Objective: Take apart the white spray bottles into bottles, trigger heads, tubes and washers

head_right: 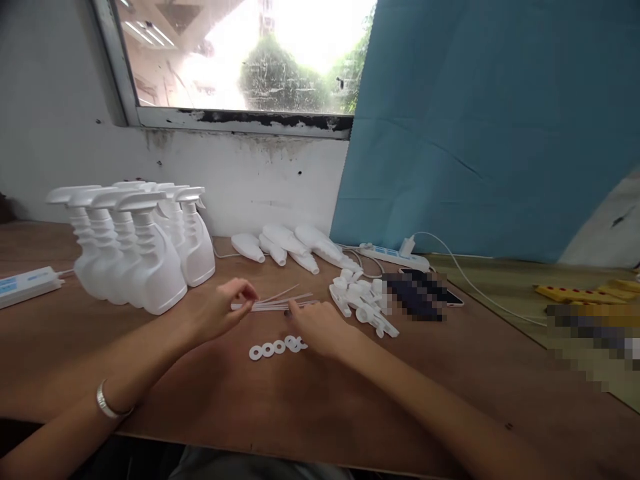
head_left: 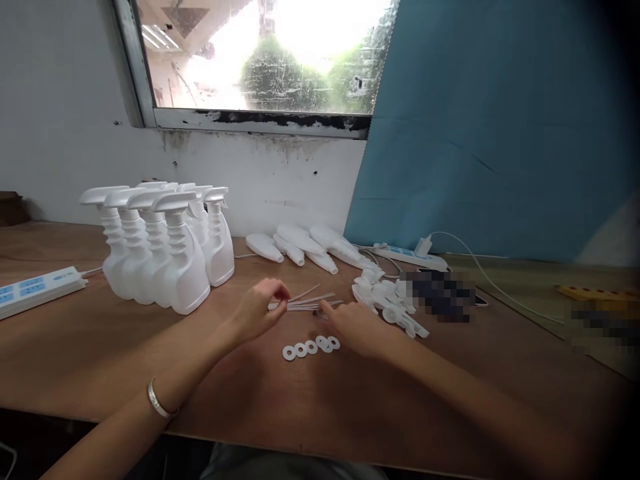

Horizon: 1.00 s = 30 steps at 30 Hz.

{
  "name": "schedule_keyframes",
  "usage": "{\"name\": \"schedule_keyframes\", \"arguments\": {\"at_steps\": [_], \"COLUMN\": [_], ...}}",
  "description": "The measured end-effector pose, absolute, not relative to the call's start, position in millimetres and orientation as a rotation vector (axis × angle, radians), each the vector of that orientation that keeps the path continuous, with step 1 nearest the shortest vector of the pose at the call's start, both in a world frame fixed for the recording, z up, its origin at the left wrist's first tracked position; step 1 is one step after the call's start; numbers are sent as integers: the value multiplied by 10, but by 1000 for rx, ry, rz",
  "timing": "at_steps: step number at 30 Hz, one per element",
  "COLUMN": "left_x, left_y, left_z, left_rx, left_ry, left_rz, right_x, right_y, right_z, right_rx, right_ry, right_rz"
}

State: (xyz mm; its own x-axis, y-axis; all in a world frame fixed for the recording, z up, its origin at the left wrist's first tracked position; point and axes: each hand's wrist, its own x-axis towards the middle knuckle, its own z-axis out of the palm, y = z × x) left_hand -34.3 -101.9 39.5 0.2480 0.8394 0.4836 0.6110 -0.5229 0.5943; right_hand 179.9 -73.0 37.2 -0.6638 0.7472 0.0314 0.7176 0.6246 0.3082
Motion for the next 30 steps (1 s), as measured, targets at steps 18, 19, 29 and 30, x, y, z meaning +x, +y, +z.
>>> {"name": "schedule_keyframes", "arguments": {"at_steps": [18,19,29,30], "left_x": [-1490,-1491,-1406,-1381], "left_y": [-898,-895,-1116,-1169], "left_z": [1694,1701,1842,1856], "left_rx": [2162,2185,1976,2004], "left_ry": [2903,2852,2859,2809], "left_rz": [1272,1263,1237,1305], "right_x": [2040,2050,2044,2037], "right_y": [-667,-661,-719,-741], "right_z": [85,87,159,182], "right_rx": [1372,1366,1326,1313], "right_ry": [2750,2759,2941,2994], "right_rz": [546,542,452,413]}}
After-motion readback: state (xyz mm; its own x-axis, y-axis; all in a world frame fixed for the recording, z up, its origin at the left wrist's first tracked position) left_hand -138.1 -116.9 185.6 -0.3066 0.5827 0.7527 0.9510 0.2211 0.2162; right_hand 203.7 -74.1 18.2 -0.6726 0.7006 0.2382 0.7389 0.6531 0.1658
